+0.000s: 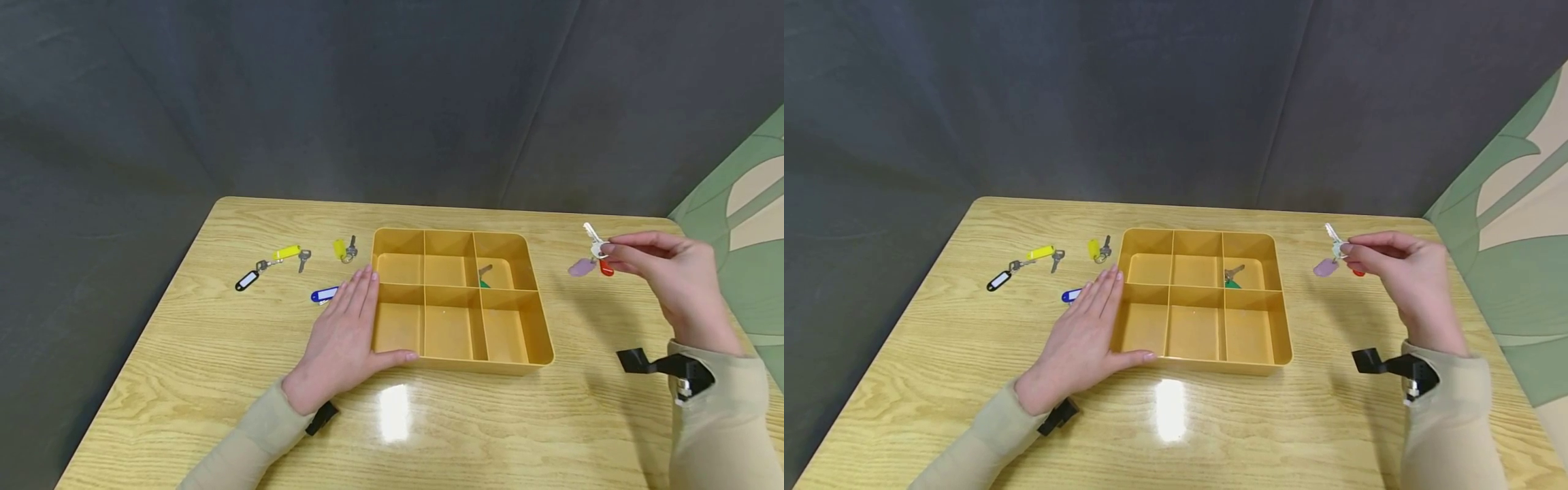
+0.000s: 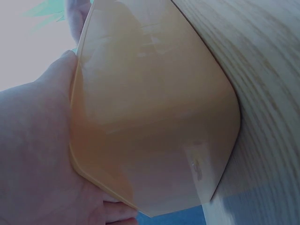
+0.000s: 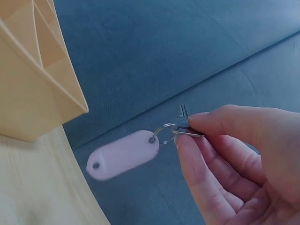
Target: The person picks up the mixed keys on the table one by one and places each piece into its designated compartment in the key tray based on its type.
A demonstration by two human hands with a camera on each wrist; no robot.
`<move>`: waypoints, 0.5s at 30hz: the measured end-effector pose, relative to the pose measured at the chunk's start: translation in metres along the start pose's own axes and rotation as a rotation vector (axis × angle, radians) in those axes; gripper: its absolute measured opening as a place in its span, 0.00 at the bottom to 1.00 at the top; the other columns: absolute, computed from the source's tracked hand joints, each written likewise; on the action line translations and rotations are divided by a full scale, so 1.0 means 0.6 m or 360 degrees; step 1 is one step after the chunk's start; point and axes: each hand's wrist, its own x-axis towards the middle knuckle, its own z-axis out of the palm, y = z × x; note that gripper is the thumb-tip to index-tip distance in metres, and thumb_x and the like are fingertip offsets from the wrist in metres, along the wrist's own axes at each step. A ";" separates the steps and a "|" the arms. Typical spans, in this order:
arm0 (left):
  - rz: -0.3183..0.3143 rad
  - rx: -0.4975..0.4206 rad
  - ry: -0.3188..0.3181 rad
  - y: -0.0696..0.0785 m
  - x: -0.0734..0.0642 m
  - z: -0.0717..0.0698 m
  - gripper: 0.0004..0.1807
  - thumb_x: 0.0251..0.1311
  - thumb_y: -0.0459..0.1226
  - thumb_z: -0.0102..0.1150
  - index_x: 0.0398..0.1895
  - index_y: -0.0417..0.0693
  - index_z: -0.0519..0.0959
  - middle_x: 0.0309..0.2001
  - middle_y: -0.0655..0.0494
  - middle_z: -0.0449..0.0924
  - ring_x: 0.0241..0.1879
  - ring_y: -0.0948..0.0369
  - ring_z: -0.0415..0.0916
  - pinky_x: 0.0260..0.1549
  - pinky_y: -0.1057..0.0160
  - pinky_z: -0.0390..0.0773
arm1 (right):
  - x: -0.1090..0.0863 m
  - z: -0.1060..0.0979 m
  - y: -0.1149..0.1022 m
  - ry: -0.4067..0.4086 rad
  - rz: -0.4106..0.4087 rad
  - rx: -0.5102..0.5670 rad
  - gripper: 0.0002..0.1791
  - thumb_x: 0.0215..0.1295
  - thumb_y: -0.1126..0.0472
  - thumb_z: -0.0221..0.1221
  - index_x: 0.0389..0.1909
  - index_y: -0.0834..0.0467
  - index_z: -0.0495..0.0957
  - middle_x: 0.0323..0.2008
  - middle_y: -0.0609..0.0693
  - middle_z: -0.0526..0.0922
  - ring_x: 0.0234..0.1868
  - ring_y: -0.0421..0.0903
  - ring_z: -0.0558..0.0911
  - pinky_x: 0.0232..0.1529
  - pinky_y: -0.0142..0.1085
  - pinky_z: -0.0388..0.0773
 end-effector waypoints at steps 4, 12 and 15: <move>-0.0001 -0.0005 -0.0001 0.000 0.000 0.000 0.71 0.52 0.83 0.31 0.80 0.34 0.42 0.81 0.40 0.38 0.79 0.49 0.35 0.76 0.56 0.37 | -0.004 0.007 -0.005 0.0004 -0.0023 -0.0040 0.10 0.57 0.75 0.71 0.41 0.71 0.86 0.33 0.52 0.90 0.29 0.45 0.89 0.34 0.32 0.85; 0.0006 -0.0010 0.0000 -0.002 0.000 -0.001 0.71 0.52 0.83 0.32 0.80 0.34 0.42 0.81 0.39 0.39 0.79 0.50 0.35 0.76 0.56 0.37 | -0.010 0.019 -0.014 0.0014 -0.0071 -0.0112 0.10 0.58 0.75 0.71 0.41 0.71 0.86 0.32 0.51 0.90 0.27 0.44 0.88 0.33 0.30 0.85; 0.0006 -0.0011 -0.0011 -0.002 0.000 -0.001 0.71 0.51 0.84 0.33 0.80 0.34 0.41 0.81 0.40 0.37 0.79 0.50 0.35 0.76 0.56 0.36 | -0.012 0.021 -0.015 0.0000 -0.0085 -0.0116 0.10 0.57 0.74 0.71 0.41 0.71 0.86 0.33 0.51 0.90 0.27 0.44 0.88 0.32 0.31 0.85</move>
